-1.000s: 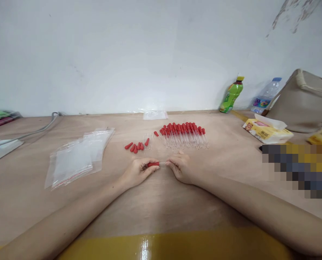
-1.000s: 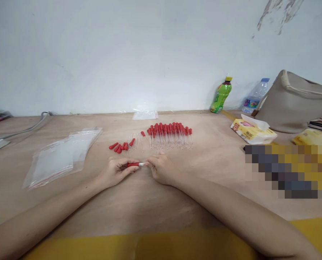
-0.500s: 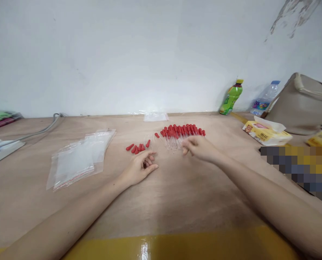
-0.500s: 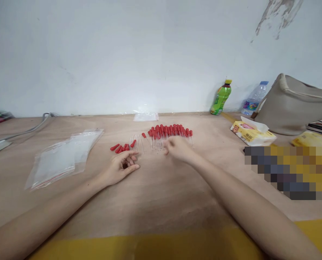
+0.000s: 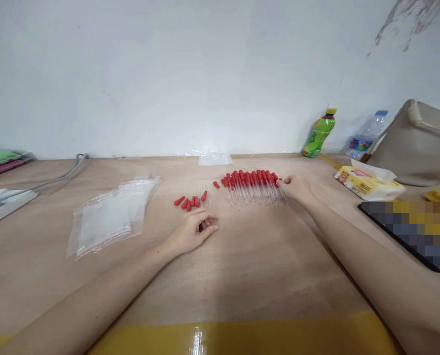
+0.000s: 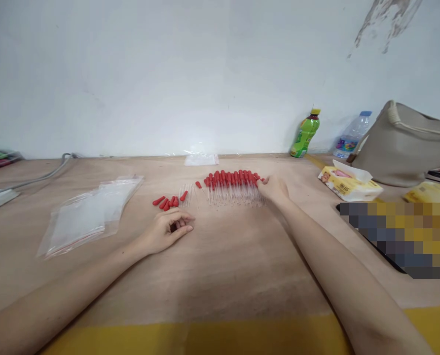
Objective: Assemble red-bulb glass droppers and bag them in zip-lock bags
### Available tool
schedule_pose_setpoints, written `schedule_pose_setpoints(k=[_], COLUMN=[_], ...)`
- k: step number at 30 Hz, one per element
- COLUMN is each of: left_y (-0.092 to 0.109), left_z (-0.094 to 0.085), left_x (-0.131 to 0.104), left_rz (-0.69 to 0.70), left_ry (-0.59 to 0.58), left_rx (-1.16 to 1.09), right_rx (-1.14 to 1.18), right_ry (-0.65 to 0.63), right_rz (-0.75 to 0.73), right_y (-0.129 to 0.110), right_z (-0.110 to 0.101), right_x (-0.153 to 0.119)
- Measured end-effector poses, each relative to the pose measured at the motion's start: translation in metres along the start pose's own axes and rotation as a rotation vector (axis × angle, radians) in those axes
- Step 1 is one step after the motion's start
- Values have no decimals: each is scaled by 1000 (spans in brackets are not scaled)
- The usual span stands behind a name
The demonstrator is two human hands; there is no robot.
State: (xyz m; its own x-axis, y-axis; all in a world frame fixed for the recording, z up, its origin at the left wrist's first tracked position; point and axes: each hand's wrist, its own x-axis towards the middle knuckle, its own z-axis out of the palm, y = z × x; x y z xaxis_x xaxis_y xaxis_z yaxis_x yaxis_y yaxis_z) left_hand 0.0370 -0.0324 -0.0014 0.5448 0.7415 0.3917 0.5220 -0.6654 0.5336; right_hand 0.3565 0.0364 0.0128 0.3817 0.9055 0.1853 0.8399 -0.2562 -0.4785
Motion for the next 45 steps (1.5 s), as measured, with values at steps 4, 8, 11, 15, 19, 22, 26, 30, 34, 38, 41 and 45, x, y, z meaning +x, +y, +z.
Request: schedule_pose_setpoints(k=[4, 8, 11, 15, 19, 22, 26, 30, 34, 38, 41, 45], left_y=[-2, -2, -1, 0, -1, -6, -15, -20, -23, -25, -27, -25], left_z=[1, 1, 0, 1, 1, -6, -21, -25, -17, -11, -8, -8], left_x=[0, -1, 0, 0, -1, 0, 5, 11, 21, 35, 44, 46], left_rz=[11, 14, 12, 15, 28, -10, -145, -194, -197, -224, -260, -287], left_ry=[3, 4, 3, 3, 91, 312, 493, 505, 445, 405, 387, 409], left_rx=[-12, -10, -9, -10, 63, 229, 469, 601, 649, 656, 644, 579], right_rx=[-18, 0, 11, 61, 173, 95, -14, -67, -133, -137, -84, 67], right_ry=[-28, 2, 31, 90, -14, -75, -6, 19, -55, -95, -114, -145], right_rz=[0, -22, -35, -152, -478, -659, -686, -612, -544, -538, -597, -670], right_y=[-1, 3, 3, -15, -49, -74, -101, -126, -139, -134, -116, -83], right_z=[0, -1, -3, 0, 15, 30, 46, 54, 60, 58, 48, 34], right_x=[0, 0, -1, -15, -48, -69, -80, -79, -78, -84, -94, -108])
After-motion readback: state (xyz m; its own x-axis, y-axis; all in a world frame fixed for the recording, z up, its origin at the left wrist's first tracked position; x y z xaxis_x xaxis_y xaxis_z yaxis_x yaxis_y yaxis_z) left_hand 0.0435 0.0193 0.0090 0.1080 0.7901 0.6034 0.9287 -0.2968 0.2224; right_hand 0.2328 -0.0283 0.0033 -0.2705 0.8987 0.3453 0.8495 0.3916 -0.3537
